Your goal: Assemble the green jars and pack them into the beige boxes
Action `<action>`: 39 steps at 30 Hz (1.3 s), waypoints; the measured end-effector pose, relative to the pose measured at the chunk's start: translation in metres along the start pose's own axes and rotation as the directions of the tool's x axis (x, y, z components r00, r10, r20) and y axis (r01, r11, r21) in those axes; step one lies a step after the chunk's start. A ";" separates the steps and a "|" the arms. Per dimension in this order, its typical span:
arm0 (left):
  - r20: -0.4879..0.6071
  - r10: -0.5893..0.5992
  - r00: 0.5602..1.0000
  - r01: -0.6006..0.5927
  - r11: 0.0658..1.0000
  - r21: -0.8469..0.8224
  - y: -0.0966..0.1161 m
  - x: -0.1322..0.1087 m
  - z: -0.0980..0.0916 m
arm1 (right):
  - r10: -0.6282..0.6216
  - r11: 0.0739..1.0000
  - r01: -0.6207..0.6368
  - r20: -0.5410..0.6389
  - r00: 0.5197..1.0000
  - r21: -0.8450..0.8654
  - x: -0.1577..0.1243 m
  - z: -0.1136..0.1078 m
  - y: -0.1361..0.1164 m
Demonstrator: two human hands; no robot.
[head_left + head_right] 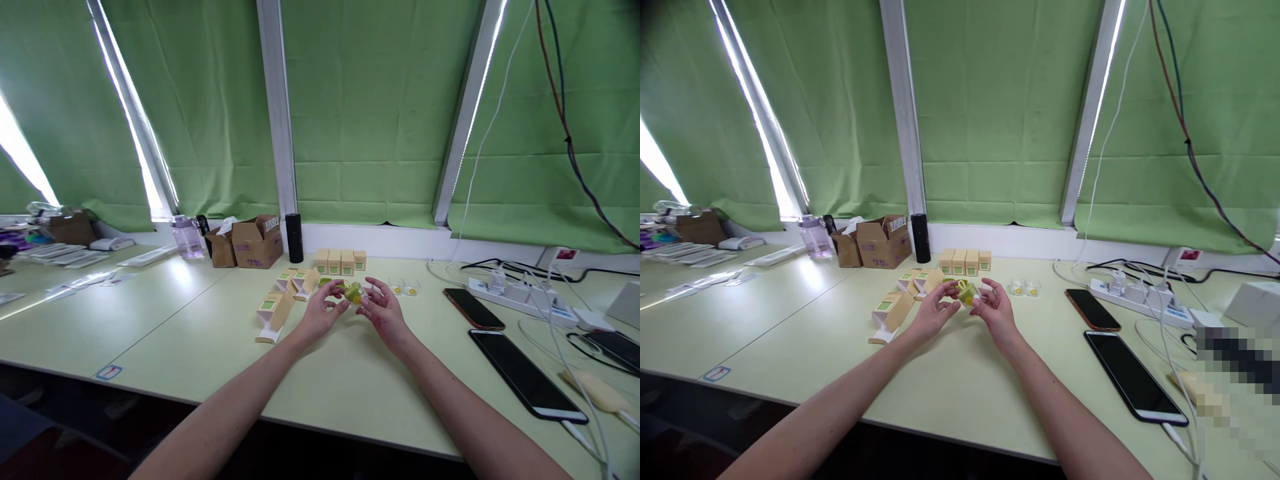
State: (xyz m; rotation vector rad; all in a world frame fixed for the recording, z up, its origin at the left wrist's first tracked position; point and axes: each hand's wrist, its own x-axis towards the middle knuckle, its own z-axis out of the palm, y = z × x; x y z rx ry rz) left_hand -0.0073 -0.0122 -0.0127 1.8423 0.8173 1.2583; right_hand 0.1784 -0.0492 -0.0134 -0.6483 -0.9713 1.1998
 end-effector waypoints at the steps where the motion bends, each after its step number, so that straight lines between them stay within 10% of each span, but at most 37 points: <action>1: 0.011 -0.005 1.000 0.005 1.000 -0.017 -0.001 0.000 0.000 | -0.016 1.000 0.016 0.003 1.000 -0.020 0.000 0.000 0.000; 20: 0.030 -0.014 0.999 0.012 0.997 0.079 0.000 -0.002 -0.001 | -0.043 0.985 0.052 0.056 0.998 -0.166 0.004 -0.005 0.004; 39: 0.079 0.131 0.988 -0.151 0.912 0.382 -0.015 -0.011 -0.004 | -0.092 0.953 0.021 -0.222 0.971 -0.302 0.013 -0.016 0.010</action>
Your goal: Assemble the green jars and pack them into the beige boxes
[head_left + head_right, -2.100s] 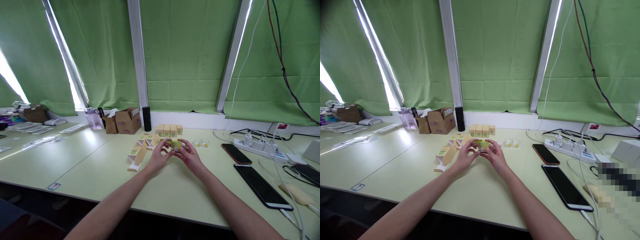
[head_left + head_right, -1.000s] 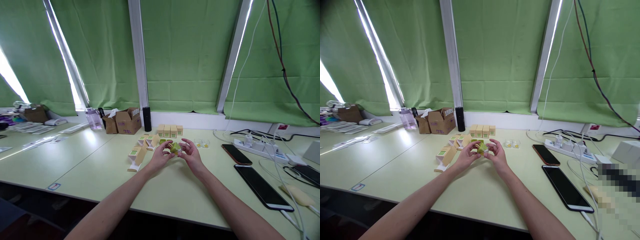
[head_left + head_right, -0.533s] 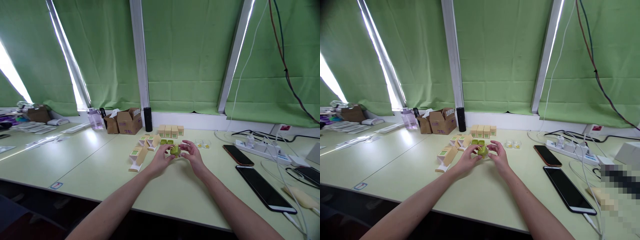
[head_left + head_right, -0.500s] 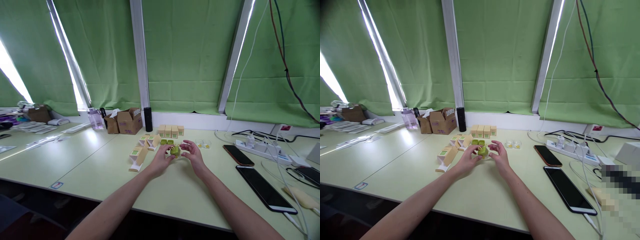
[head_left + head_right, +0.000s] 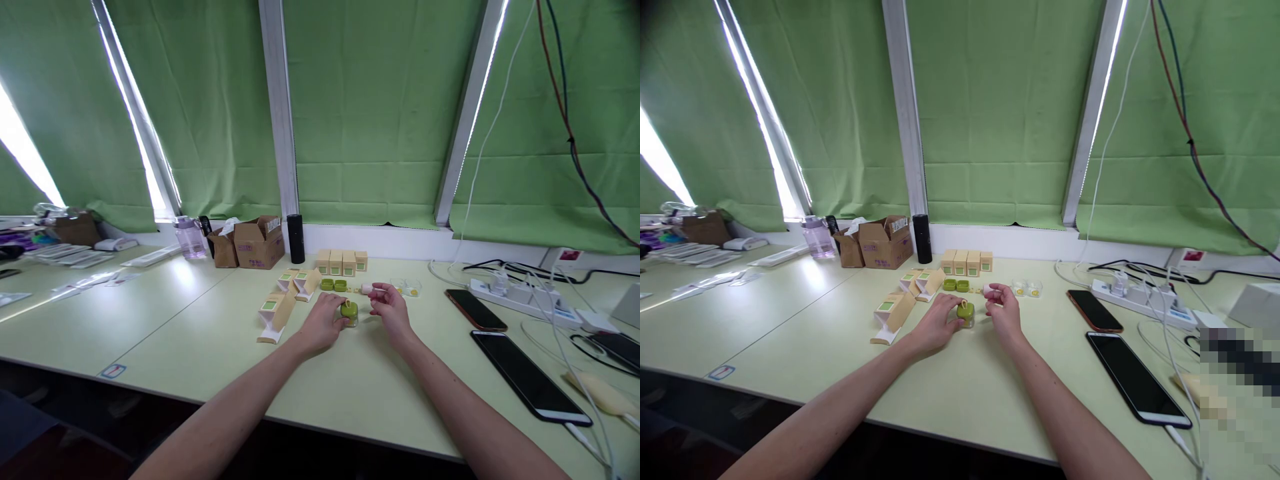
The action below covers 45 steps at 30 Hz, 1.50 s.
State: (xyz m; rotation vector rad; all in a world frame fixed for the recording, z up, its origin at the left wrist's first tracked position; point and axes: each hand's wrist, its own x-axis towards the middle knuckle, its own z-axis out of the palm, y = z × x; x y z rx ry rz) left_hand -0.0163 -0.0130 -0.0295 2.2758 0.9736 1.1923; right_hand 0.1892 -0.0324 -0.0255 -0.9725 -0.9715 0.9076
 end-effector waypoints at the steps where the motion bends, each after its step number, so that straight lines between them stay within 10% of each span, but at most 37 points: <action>1: 0.001 -0.001 1.000 0.001 1.000 0.004 0.000 0.000 0.000 | 0.001 1.000 -0.001 -0.001 1.000 -0.004 0.000 0.000 0.000; 28: 0.126 -0.124 0.984 0.068 0.924 0.377 0.018 0.003 -0.003 | 0.020 0.999 -0.020 -0.006 1.000 -0.032 -0.002 0.002 -0.003; 38: -0.228 -0.190 0.955 0.293 0.736 0.610 0.033 0.025 -0.069 | 0.005 0.998 -0.006 -0.009 1.000 -0.067 0.000 -0.001 -0.001; 45: -0.188 -0.480 0.857 0.414 0.423 0.806 0.030 0.012 -0.108 | -0.023 0.996 0.019 -0.039 0.999 -0.092 0.001 0.000 0.002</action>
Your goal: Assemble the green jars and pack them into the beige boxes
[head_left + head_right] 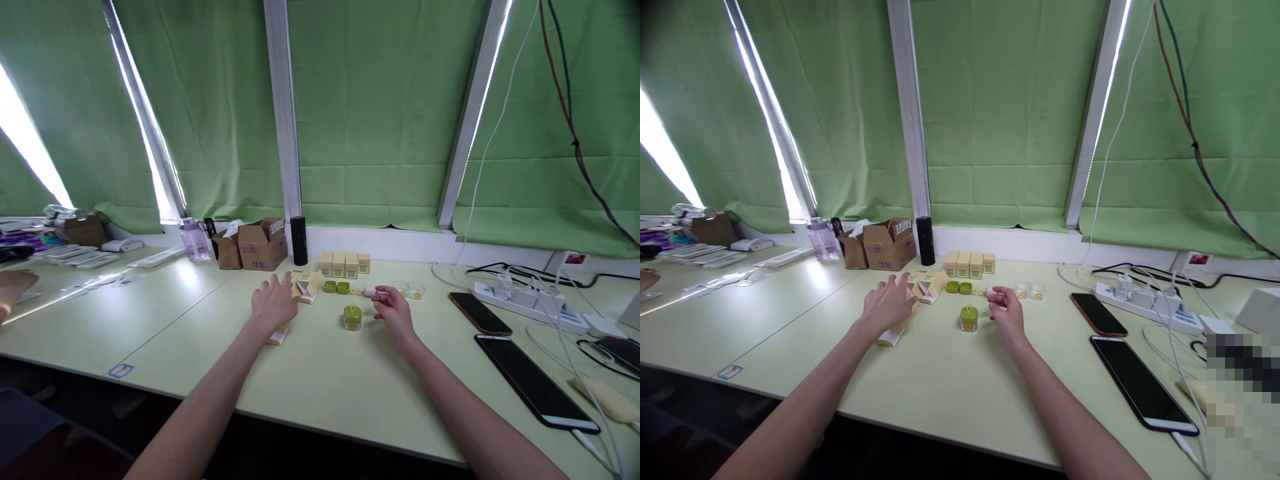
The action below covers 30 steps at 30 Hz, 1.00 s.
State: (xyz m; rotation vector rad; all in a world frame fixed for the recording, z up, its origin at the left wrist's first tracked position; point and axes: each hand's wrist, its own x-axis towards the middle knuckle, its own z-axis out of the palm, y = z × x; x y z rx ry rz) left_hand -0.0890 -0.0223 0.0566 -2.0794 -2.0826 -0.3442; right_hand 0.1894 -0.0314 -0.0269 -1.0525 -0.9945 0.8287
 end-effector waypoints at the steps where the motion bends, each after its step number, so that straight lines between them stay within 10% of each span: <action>1: 0.058 -0.024 0.998 0.024 1.000 0.003 -0.004 -0.001 0.003 | -0.003 1.000 0.003 0.001 1.000 -0.004 0.000 0.000 0.000; 10: 0.118 -0.027 0.993 0.018 0.996 0.083 -0.006 -0.024 0.004 | -0.093 0.993 0.092 -0.003 0.996 -0.078 -0.002 0.002 -0.001; 16: -0.166 0.136 0.977 -0.134 0.991 0.023 0.015 -0.044 -0.014 | -0.242 0.947 0.243 0.033 0.970 -0.209 -0.012 0.006 -0.010; 23: -0.578 0.382 0.721 -0.496 0.867 -0.047 0.060 -0.039 0.001 | -0.348 0.886 0.389 0.191 0.918 -0.252 -0.029 0.017 -0.023; 30: -0.699 0.485 0.526 -0.714 0.698 -0.054 0.088 -0.022 0.023 | -0.295 0.924 0.325 0.169 0.941 -0.199 -0.030 0.022 -0.027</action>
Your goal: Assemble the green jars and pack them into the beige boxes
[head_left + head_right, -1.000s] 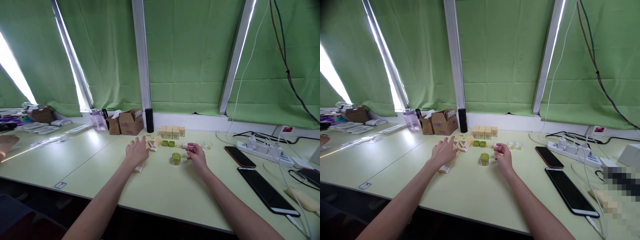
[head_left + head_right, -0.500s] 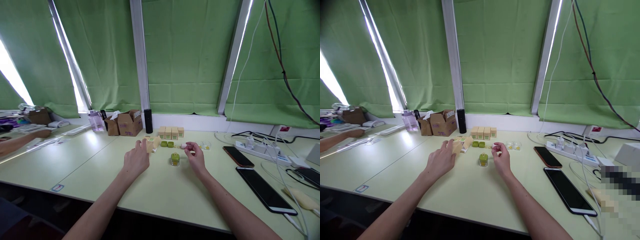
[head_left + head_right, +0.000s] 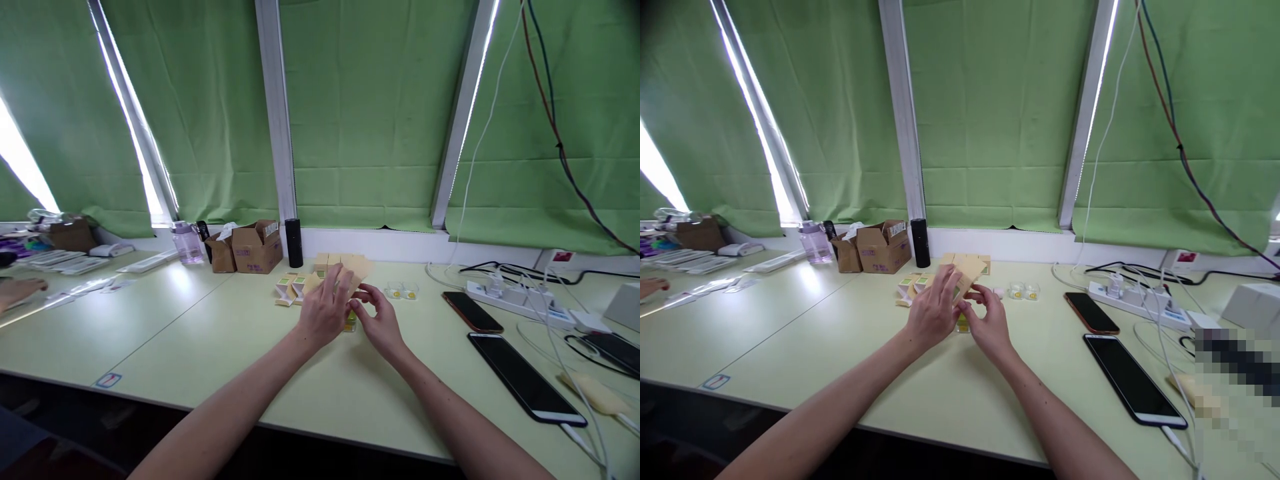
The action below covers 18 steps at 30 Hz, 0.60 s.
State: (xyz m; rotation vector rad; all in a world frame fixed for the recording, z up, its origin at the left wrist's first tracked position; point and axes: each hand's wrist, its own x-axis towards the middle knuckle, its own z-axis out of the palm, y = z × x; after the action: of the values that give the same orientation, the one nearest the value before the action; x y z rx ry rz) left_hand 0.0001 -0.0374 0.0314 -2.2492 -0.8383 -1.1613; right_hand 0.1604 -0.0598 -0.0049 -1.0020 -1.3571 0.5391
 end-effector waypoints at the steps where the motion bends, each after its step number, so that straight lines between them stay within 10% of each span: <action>1: -0.003 0.013 1.000 -0.013 1.000 -0.021 0.001 0.000 0.003 | 0.010 1.000 -0.010 -0.009 1.000 0.011 0.001 0.000 0.000; 12: -0.049 -0.119 0.992 0.075 0.845 -0.529 -0.011 -0.005 0.004 | -0.059 0.998 0.057 -0.088 0.994 -0.022 0.008 -0.013 0.001; 18: 0.026 -0.076 0.997 0.079 0.846 -0.528 -0.025 -0.017 0.005 | -0.472 0.828 0.466 0.059 0.879 -0.312 0.005 -0.021 0.001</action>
State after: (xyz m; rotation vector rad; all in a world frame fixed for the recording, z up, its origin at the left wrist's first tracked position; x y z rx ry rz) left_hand -0.0225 -0.0219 0.0178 -2.6703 -0.6694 -1.5825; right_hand 0.1820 -0.0612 -0.0017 -0.8752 -1.6376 -0.0689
